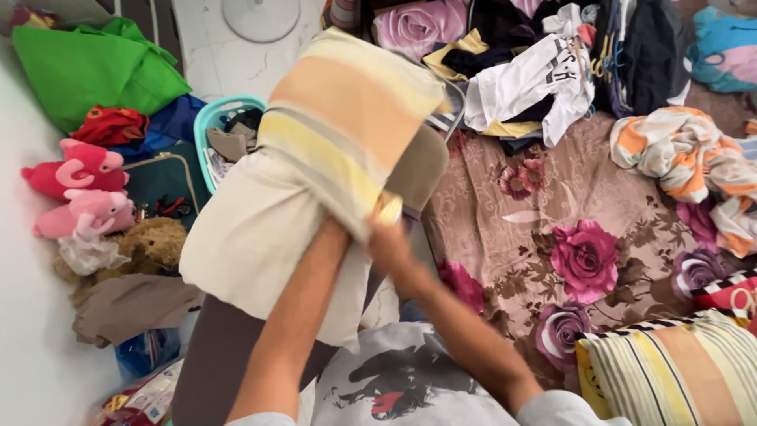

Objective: The person removes a pillowcase from a pillow by hand and then inserts the pillow into a new pillowcase, pulling and tucking the fabric around it.

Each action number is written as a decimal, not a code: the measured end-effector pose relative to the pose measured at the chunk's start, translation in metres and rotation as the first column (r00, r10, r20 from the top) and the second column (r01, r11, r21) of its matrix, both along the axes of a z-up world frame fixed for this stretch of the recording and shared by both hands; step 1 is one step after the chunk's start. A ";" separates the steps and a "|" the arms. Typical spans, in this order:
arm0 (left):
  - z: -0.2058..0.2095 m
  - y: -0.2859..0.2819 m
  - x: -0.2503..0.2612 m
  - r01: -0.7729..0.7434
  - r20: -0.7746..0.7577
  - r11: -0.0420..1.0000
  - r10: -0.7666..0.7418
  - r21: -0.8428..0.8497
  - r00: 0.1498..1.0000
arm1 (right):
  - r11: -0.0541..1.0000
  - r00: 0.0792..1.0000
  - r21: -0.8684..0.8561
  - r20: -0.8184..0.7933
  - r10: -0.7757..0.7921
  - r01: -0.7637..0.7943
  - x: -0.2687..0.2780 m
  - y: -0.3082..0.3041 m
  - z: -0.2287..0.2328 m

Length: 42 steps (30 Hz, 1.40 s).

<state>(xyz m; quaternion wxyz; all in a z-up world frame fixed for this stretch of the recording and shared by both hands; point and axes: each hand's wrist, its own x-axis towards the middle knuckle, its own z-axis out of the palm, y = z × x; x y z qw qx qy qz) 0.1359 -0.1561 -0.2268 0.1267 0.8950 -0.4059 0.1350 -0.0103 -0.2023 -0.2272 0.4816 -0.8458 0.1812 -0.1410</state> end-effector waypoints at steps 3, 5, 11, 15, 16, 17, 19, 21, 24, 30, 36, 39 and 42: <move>0.021 -0.006 -0.003 0.013 -0.027 0.996 -0.015 -0.087 1.000 | 0.998 0.998 0.057 0.061 0.015 -0.019 -0.017 0.022 0.003; 0.040 -0.002 -0.016 0.070 -0.031 0.990 -0.074 -0.126 0.997 | 0.993 0.994 0.057 0.038 -0.104 0.102 -0.004 0.007 0.009; 0.072 0.059 -0.057 0.246 0.004 0.899 -0.262 -0.363 0.965 | 0.886 0.900 -0.232 0.280 -0.334 0.402 0.015 -0.068 0.062; 0.051 0.170 0.003 -0.395 -0.219 0.874 0.342 -0.284 0.914 | 0.786 0.928 -0.569 0.373 -0.017 0.243 0.035 -0.053 0.075; 0.047 0.199 0.014 -0.489 -0.026 0.852 0.493 -0.189 0.869 | 0.779 0.923 -0.599 0.379 0.071 0.186 0.054 -0.047 0.076; 0.041 0.224 0.021 -0.591 0.181 0.799 0.601 -0.112 0.779 | 0.766 0.910 -0.629 0.382 0.158 0.131 0.072 -0.037 0.077; 0.028 0.250 0.035 -0.654 -0.532 0.756 0.556 0.004 0.639 | 0.789 0.901 -0.614 0.355 0.251 0.022 0.102 -0.015 0.075; 0.018 0.258 0.036 -0.649 -0.822 0.760 0.393 0.038 0.413 | 0.748 0.896 -0.663 0.311 0.317 -0.035 0.137 0.004 0.071; 0.020 0.245 0.008 -0.684 -0.887 0.704 0.172 -0.194 0.428 | 0.700 0.942 -0.692 0.087 0.325 -0.177 0.179 0.028 0.063; 0.142 0.210 -0.022 -0.481 -0.575 0.626 0.062 -0.614 0.816 | 0.908 0.922 -0.373 0.248 0.298 -0.194 0.183 0.059 0.119; 0.237 0.179 -0.065 -0.085 0.412 0.995 0.097 -0.046 0.906 | 0.993 0.727 0.059 0.686 0.034 -0.103 0.131 -0.007 0.127; 0.185 0.111 -0.102 -0.098 0.485 0.992 0.122 -0.074 0.866 | 0.984 0.824 0.154 0.567 -0.014 -0.089 0.100 -0.028 0.074; 0.112 0.081 -0.145 -0.030 0.251 0.983 -0.016 0.181 0.968 | 0.984 0.906 0.174 0.412 -0.096 0.025 0.075 -0.041 0.005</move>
